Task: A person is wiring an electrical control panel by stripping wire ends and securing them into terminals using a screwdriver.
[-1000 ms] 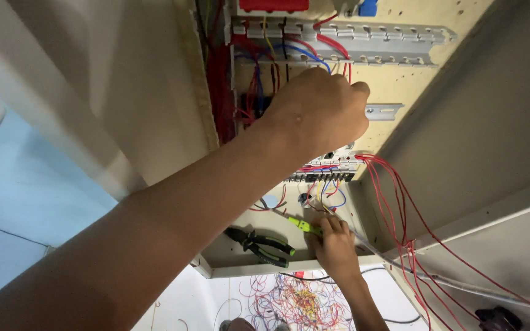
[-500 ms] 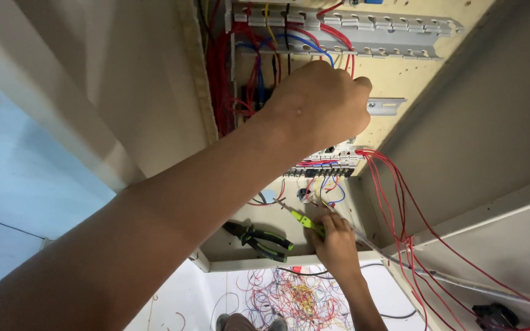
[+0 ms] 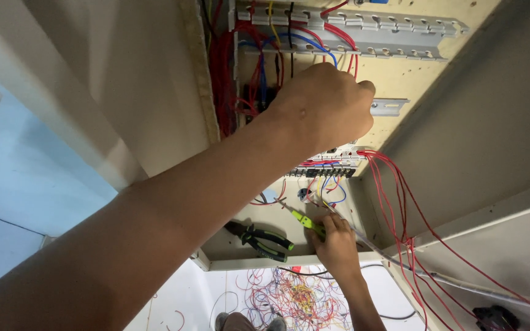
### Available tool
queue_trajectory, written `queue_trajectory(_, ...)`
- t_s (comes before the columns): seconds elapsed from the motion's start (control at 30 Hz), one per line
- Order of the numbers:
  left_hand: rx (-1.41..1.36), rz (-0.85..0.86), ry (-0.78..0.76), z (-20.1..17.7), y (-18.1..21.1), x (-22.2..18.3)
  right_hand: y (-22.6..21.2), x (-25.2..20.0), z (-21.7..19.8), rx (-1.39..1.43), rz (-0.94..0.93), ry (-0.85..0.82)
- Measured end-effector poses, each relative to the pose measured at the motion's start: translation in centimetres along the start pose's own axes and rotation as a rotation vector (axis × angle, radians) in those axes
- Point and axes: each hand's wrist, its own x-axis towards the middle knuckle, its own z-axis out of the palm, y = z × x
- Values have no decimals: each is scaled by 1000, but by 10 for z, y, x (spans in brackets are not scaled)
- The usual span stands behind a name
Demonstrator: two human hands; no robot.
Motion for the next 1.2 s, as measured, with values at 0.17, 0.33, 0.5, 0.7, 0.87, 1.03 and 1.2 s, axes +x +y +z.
queue_trajectory(0.17, -394, -290, -54, 8, 1, 8, -2, -1, -3, 14, 23, -8)
queue_trajectory(0.33, -175, -127, 42, 14, 1, 4, -17, -2, -22, 86, -15, 4)
queue_trajectory(0.5, -420, -333, 32, 18, -1, 10, -34, -7, -46, 224, 79, -90)
queue_trajectory(0.7, -152, -94, -111, -2, -5, -1, -31, -13, -49, 372, 137, 5)
queue_trajectory(0.87, -140, -86, -180, -9, -7, -1, -34, -16, -55, 530, 254, -7)
queue_trajectory(1.03, -160, -88, -273, -19, -6, 1, -13, -38, -39, 563, 31, 215)
queue_trajectory(1.2, -117, -81, -158, -1, -3, 8, -43, -70, -65, 598, 25, 328)
